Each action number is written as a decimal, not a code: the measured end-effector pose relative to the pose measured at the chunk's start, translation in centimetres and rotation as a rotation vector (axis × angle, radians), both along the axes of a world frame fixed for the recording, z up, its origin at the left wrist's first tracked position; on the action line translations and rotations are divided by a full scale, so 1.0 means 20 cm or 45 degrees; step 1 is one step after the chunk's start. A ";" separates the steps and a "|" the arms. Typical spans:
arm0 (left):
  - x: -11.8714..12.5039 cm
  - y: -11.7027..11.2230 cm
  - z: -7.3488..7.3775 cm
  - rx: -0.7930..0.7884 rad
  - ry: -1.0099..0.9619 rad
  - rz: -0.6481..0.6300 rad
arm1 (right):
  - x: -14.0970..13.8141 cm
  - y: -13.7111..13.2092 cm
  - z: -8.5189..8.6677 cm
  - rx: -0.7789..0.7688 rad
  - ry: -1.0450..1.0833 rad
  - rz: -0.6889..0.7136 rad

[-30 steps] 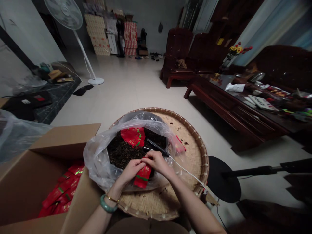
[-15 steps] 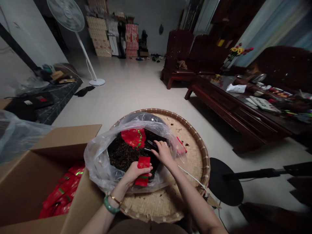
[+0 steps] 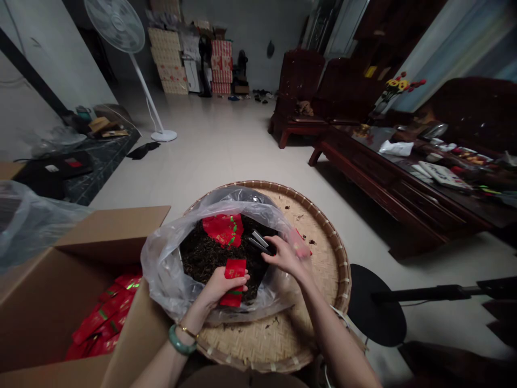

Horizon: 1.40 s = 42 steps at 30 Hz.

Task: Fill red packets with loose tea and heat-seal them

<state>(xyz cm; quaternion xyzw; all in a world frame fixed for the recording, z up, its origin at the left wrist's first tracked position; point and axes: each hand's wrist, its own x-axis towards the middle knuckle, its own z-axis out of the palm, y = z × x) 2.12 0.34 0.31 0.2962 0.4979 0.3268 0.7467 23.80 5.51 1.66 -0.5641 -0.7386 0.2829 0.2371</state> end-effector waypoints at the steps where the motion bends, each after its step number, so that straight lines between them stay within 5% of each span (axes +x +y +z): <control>1: 0.00 0.00 0.00 -0.001 0.004 -0.009 | 0.02 -0.01 0.03 -0.041 0.081 0.078; 7: 0.03 0.00 0.02 0.082 0.023 -0.109 | -0.04 -0.08 0.16 -0.245 0.131 0.414; 15: 0.03 -0.01 0.01 0.154 0.109 -0.199 | -0.14 -0.10 0.15 -0.313 0.245 0.340; 22: 0.02 -0.01 0.00 0.129 0.106 -0.284 | -0.06 -0.06 0.14 -0.433 0.341 0.121; 30: 0.02 -0.01 0.02 0.164 0.089 -0.246 | -0.09 -0.12 0.14 -0.442 0.284 0.302; 42: 0.02 -0.02 0.03 0.147 0.107 -0.223 | -0.10 -0.12 0.13 -0.465 0.290 0.266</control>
